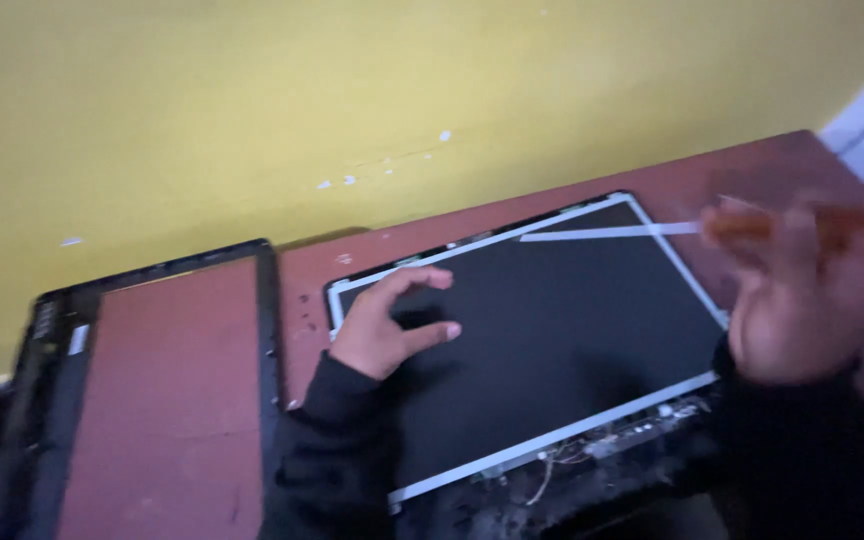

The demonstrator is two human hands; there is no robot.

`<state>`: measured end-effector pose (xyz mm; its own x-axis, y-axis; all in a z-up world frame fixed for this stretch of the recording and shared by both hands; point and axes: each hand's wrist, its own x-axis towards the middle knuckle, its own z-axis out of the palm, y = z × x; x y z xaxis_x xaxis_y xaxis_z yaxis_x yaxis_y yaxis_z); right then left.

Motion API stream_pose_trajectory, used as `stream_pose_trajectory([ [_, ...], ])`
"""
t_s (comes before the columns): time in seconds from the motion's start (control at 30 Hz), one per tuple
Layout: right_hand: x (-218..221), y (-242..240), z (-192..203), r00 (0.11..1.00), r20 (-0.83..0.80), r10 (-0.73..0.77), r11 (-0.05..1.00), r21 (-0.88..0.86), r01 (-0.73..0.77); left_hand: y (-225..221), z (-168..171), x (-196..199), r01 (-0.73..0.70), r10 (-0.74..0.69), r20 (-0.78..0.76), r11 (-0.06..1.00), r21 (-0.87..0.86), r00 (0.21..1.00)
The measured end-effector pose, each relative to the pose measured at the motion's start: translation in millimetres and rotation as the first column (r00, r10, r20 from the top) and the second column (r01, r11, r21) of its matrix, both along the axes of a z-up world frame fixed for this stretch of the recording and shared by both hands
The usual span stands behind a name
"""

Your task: A person connects a cable to an LCD panel, fits the panel into a frame, and uses a screwdriver to scrape the metal edges of the frame.

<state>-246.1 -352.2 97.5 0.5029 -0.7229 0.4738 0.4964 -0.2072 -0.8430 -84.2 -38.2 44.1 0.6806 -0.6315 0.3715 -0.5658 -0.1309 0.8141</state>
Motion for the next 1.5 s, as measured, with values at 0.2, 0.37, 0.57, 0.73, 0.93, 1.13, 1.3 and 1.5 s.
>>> stream_pose_trajectory([
  [0.2,49.2,-80.4,43.1,0.974,-0.13,-0.185,0.935,-0.328,0.133,-4.7,-26.4,8.9,0.162,-0.17,-0.032,0.842,0.514,0.985],
  [0.37,75.8,-86.4,68.1,0.893,-0.306,-0.33,0.879,-0.444,0.173,-3.9,-16.2,8.5,0.211,-0.168,-0.129,0.837,0.505,0.977],
  [0.57,98.9,-93.8,62.1,0.869,-0.36,-0.34,0.868,-0.475,0.144,-2.1,-11.9,9.2,0.25,-0.182,-0.18,0.822,0.512,0.967],
  [0.73,106.5,-96.5,56.1,0.858,-0.396,-0.327,0.883,-0.451,0.129,-0.7,-19.9,11.1,0.249,-0.194,-0.164,0.854,0.456,0.967],
  [0.93,110.6,-110.2,40.1,0.883,-0.363,-0.298,0.847,-0.528,0.069,-1.2,-20.8,10.7,0.247,-0.186,-0.174,0.848,0.469,0.967],
  [1.13,112.5,-110.0,35.3,0.909,-0.328,-0.258,0.857,-0.512,0.059,-0.7,-24.1,10.6,0.229,-0.186,-0.137,0.861,0.454,0.973],
  [1.3,115.6,-115.6,34.7,0.904,-0.355,-0.237,0.869,-0.495,0.033,-0.8,-20.6,9.6,0.24,-0.192,-0.15,0.854,0.461,0.97],
  [1.5,128.4,-96.1,55.6,0.869,-0.472,-0.148,0.906,-0.417,-0.072,-0.1,-22.3,9.5,0.233,-0.2,-0.119,0.859,0.456,0.972],
])
